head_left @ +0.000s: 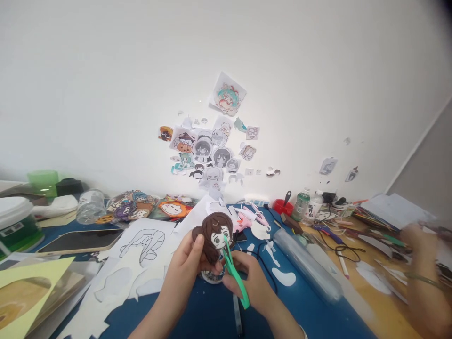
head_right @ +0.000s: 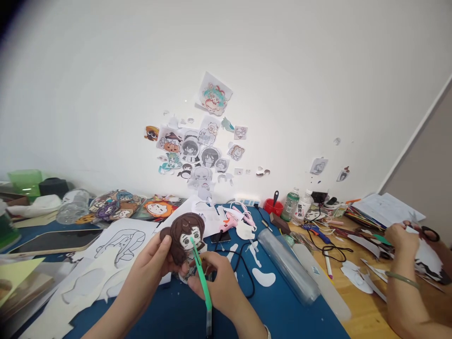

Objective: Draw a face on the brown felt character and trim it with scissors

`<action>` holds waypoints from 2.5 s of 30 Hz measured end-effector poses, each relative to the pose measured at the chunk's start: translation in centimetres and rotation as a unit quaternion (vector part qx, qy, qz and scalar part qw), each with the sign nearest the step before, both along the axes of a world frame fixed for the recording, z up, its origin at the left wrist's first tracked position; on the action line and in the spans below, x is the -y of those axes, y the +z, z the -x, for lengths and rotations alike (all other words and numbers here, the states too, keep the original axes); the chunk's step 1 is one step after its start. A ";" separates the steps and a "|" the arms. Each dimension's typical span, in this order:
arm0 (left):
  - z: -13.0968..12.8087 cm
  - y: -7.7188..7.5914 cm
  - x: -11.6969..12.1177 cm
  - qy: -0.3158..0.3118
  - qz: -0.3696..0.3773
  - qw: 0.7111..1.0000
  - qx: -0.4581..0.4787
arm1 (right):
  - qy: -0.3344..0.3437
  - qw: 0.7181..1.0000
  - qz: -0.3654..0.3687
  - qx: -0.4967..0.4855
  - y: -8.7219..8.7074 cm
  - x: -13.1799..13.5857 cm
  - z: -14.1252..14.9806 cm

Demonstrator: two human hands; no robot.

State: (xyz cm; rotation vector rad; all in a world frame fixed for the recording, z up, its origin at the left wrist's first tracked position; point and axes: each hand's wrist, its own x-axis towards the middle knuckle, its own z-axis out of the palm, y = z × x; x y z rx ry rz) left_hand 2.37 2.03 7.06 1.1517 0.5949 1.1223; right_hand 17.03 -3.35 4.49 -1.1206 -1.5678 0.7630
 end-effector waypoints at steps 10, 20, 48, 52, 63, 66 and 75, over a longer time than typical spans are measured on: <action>-0.1 0.0 0.3 -0.013 -0.015 1.000 -0.011 | -0.027 0.999 0.012 -0.025 0.0 0.0 0.2; -0.1 0.3 0.2 -0.013 -0.003 1.000 -0.028 | -0.089 0.993 -0.005 0.078 -0.1 0.0 0.1; -0.2 0.6 0.5 -0.051 0.058 0.997 0.011 | -0.067 0.997 0.018 -0.031 -1.4 -0.7 -0.2; -0.1 0.7 0.6 -0.054 0.061 0.997 0.012 | -0.084 0.996 0.019 -0.034 -1.4 -0.7 0.0; 0.2 0.6 0.6 -0.051 0.049 0.997 0.010 | -0.056 0.998 0.003 -0.010 -1.2 -0.5 -0.1; 0.4 0.8 0.4 -0.065 0.032 0.997 0.000 | -0.066 0.998 0.008 -0.009 -1.1 -0.5 -0.1; 0.8 0.8 -0.4 -0.090 -0.031 0.993 -0.072 | -0.036 0.999 0.007 0.000 -0.8 -0.4 -0.3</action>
